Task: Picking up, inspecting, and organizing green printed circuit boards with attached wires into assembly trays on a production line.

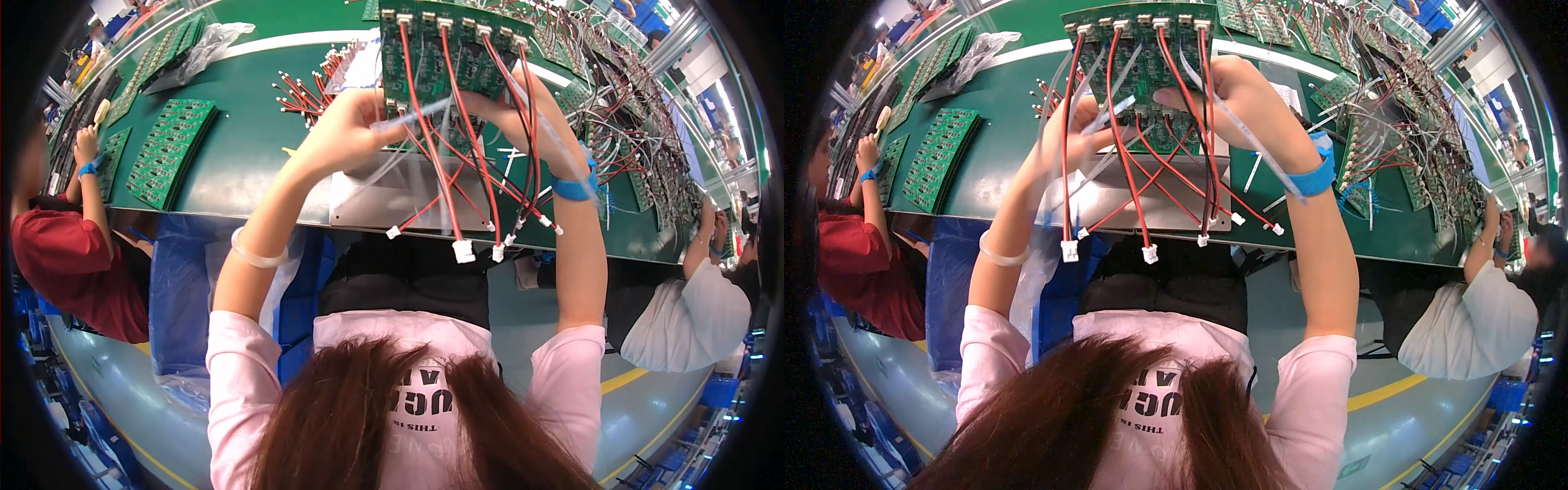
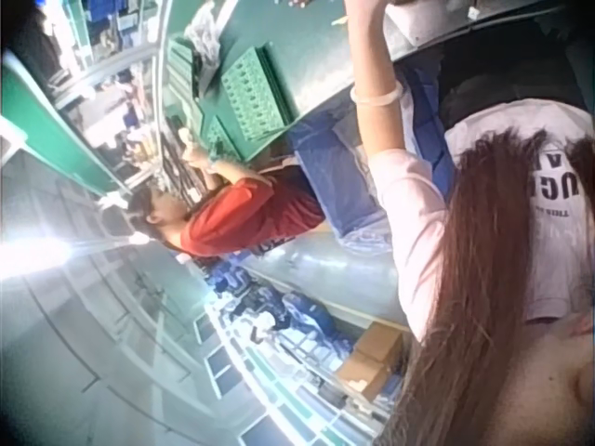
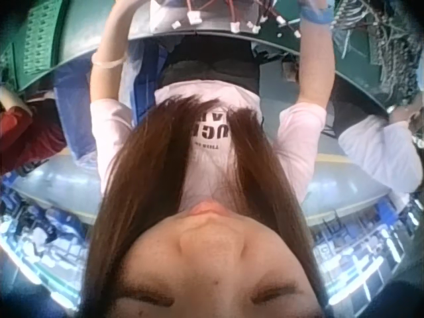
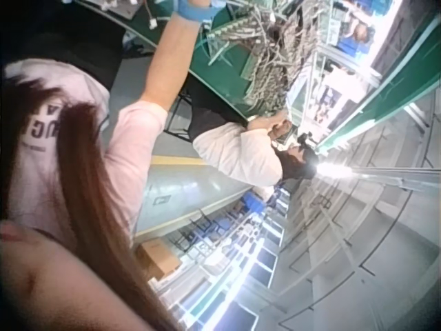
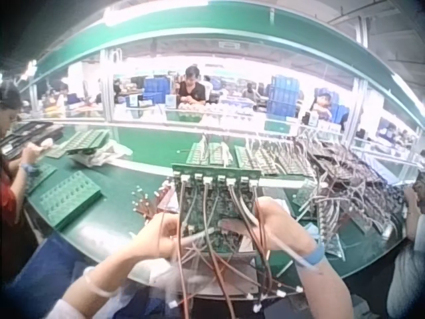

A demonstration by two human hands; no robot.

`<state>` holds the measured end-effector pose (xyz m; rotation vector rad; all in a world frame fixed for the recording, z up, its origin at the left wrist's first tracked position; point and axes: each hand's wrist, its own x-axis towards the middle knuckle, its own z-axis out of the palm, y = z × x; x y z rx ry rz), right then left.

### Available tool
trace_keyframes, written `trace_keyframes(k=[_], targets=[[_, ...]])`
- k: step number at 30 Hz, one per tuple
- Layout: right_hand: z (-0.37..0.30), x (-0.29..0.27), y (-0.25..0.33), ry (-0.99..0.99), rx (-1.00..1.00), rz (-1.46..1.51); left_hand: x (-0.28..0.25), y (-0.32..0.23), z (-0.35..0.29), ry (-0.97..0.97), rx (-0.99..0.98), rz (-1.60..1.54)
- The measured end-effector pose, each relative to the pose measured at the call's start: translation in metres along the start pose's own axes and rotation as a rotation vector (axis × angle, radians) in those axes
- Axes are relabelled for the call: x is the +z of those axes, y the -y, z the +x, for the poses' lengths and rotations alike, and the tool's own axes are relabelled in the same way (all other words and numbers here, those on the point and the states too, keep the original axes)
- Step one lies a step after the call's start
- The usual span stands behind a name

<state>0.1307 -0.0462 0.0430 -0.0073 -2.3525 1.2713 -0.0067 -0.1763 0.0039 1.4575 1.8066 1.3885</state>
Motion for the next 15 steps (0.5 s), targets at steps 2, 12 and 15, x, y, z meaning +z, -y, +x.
trace_keyframes(k=[2,12,15], targets=[[0.002,-0.004,-0.007,0.047,-0.008,-0.123,-0.006,-0.015,-0.003,0.038,-0.079,0.145],[0.003,-0.002,0.031,0.008,0.088,-0.241,-0.012,-0.019,-0.007,0.091,0.019,-0.157],[0.005,-0.003,0.015,0.044,0.053,-0.137,-0.012,-0.018,-0.005,0.135,0.008,-0.083]])
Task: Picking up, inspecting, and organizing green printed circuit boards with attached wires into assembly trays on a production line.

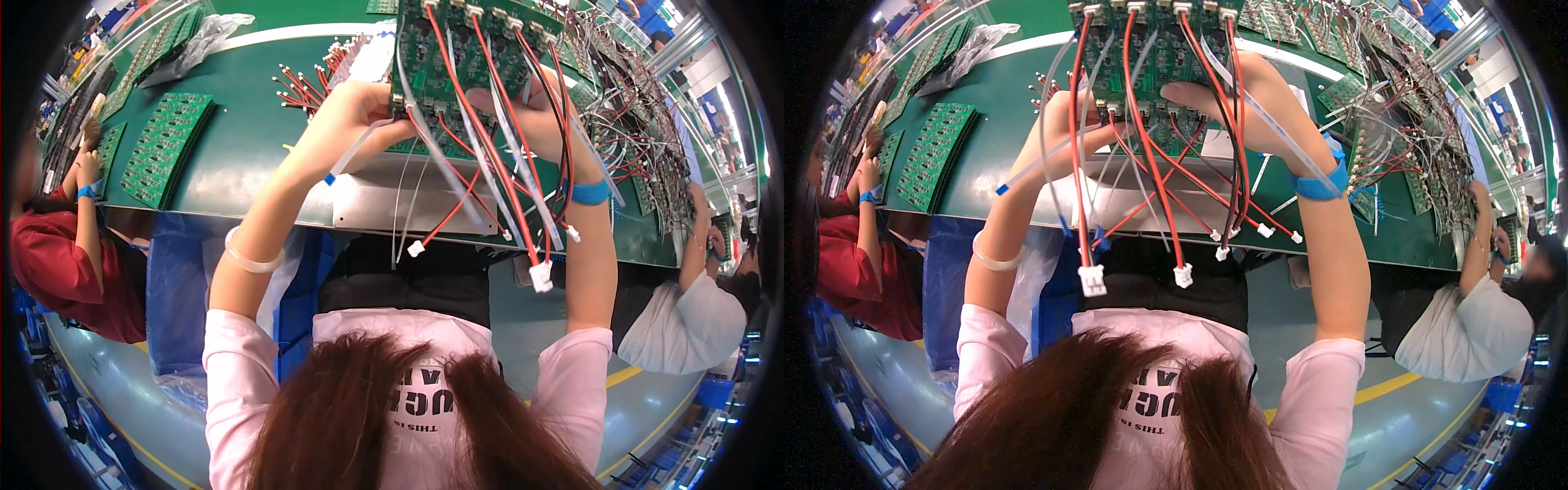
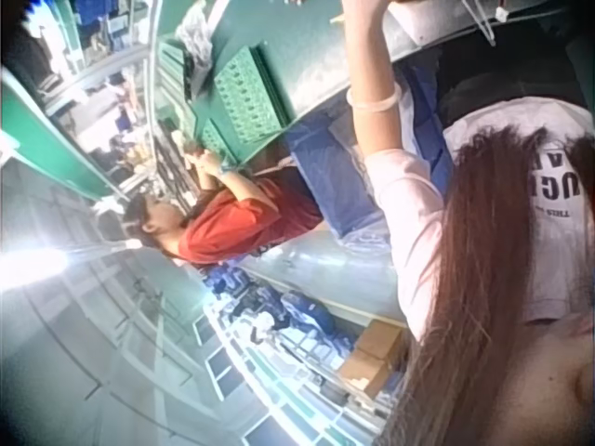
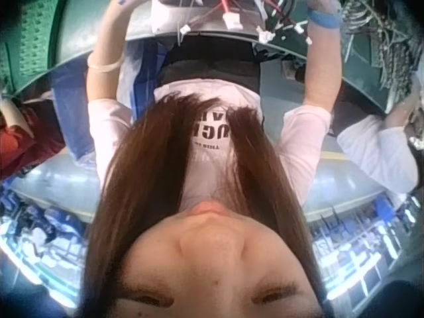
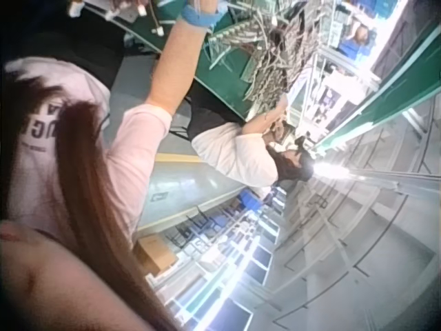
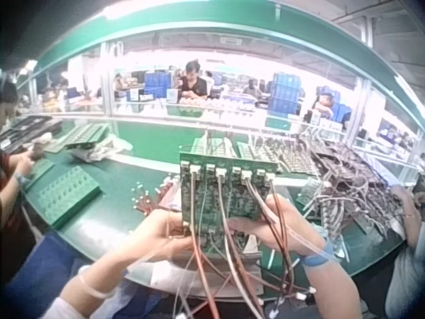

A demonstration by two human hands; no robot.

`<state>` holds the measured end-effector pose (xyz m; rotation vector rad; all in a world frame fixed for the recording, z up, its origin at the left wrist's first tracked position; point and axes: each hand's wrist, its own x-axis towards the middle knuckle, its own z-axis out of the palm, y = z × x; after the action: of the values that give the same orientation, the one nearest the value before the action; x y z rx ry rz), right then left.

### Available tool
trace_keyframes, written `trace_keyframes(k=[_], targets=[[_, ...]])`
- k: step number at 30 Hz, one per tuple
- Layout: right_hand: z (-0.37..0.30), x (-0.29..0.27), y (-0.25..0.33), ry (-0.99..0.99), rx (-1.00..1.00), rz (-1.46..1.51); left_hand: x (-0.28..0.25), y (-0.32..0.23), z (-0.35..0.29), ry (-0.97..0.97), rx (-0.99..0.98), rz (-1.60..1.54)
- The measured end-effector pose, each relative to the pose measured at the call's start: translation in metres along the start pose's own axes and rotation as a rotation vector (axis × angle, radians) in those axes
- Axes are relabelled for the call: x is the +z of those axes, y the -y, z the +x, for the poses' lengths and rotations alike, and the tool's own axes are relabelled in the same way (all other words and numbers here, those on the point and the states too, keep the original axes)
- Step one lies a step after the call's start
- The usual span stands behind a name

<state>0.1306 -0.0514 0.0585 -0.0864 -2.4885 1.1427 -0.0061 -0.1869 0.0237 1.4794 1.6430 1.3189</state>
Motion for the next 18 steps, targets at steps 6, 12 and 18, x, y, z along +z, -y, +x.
trace_keyframes(k=[6,12,18], targets=[[-0.004,0.002,-0.008,-0.025,0.094,-0.029,0.003,0.021,0.003,-0.057,-0.030,0.141],[-0.004,0.001,-0.002,-0.044,0.022,-0.112,0.002,0.004,0.000,-0.042,0.016,0.047],[-0.001,-0.003,0.003,0.026,0.069,-0.267,0.002,0.008,0.001,-0.037,0.019,0.160]])
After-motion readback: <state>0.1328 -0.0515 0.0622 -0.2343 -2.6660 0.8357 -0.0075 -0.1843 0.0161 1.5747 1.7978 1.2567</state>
